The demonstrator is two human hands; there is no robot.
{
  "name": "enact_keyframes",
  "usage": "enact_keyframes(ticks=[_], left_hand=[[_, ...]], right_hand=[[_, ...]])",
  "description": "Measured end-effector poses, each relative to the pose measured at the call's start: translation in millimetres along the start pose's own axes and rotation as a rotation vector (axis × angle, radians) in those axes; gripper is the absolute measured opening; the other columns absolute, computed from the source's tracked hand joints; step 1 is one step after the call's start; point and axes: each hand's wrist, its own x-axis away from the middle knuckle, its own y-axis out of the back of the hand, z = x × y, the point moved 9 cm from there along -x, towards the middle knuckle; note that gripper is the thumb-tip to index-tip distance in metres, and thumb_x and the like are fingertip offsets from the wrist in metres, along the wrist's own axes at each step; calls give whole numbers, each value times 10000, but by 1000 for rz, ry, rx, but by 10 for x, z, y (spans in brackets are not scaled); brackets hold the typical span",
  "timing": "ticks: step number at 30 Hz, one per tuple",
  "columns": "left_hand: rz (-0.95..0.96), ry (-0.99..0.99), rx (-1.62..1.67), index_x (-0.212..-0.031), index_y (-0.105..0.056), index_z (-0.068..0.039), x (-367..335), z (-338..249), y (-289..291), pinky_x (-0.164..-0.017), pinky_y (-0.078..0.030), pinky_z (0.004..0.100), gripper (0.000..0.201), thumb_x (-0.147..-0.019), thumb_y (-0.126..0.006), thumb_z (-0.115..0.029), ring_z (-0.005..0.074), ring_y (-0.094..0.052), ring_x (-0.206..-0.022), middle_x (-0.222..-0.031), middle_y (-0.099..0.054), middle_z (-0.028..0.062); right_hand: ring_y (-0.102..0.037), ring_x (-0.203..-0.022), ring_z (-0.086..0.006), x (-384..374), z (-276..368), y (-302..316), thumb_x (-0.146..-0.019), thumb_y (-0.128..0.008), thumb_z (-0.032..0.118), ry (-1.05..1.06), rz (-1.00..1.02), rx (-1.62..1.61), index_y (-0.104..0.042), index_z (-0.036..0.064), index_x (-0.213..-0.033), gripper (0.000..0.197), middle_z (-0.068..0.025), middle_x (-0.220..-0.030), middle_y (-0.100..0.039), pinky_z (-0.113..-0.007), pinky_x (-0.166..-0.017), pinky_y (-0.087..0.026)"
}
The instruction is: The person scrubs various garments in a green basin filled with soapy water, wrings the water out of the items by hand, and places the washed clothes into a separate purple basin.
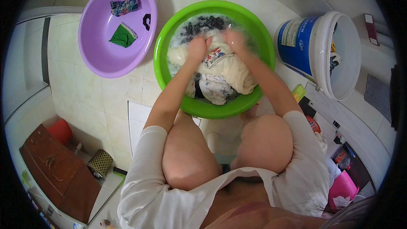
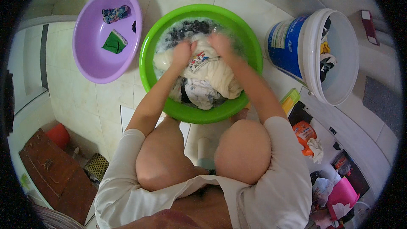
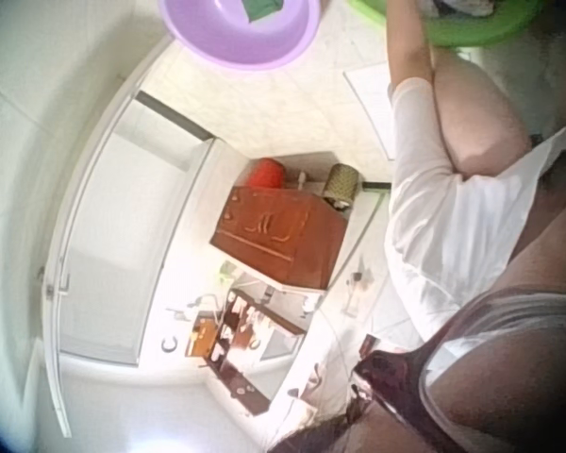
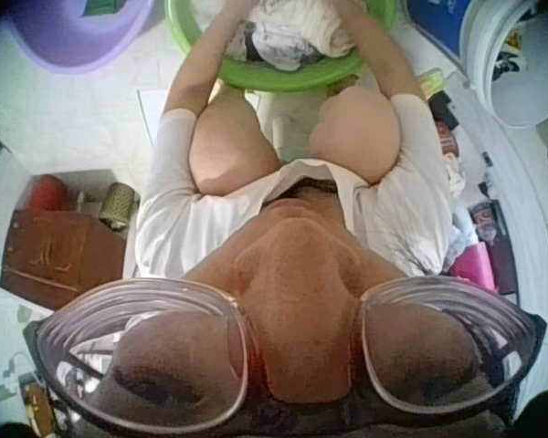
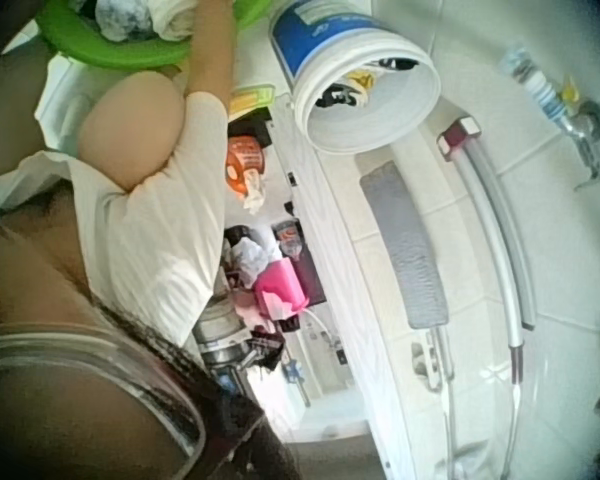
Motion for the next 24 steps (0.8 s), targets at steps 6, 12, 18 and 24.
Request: enact_keyframes(ticks=[6,12,18,24], left_hand=[[84,205,452,-928,-572,34,-205,475,-160,-658,-476,379,373,-813,-530,-318,284,-594,-731,-835,-610,149],[154,257,1323,-1173,-443,49,70,-295,-17,-811,-438,295,416,-902,-429,-266,168,-532,-985,-1087,-546,137],[317,473,1336,-1093,-479,21,124,-685,624,-788,-434,273,415,-916,-396,-345,159,-522,-923,-1020,-544,97],[246,35,1185,-1064,-496,-34,5,-712,1247,-845,-419,315,372,-856,-538,-340,191,-503,-981,-1059,-527,80]], right_hand=[[-594,-704,-317,-141,366,212,-796,-533,259,-89,198,-217,-573,30,-870,245,-177,-824,-601,-420,-570,-478],[-577,-698,-316,236,1018,924,-805,-537,226,245,-147,-427,-561,65,-861,172,-155,-778,-580,-401,-557,-471],[-572,-877,-205,-213,565,1165,-808,-606,322,91,-82,-1022,-508,15,-1035,394,-122,-940,-586,-313,-761,-447],[-594,-822,-202,6,649,1361,-744,-654,346,-135,426,-891,-581,24,-1025,434,-107,-944,-625,-313,-752,-453]])
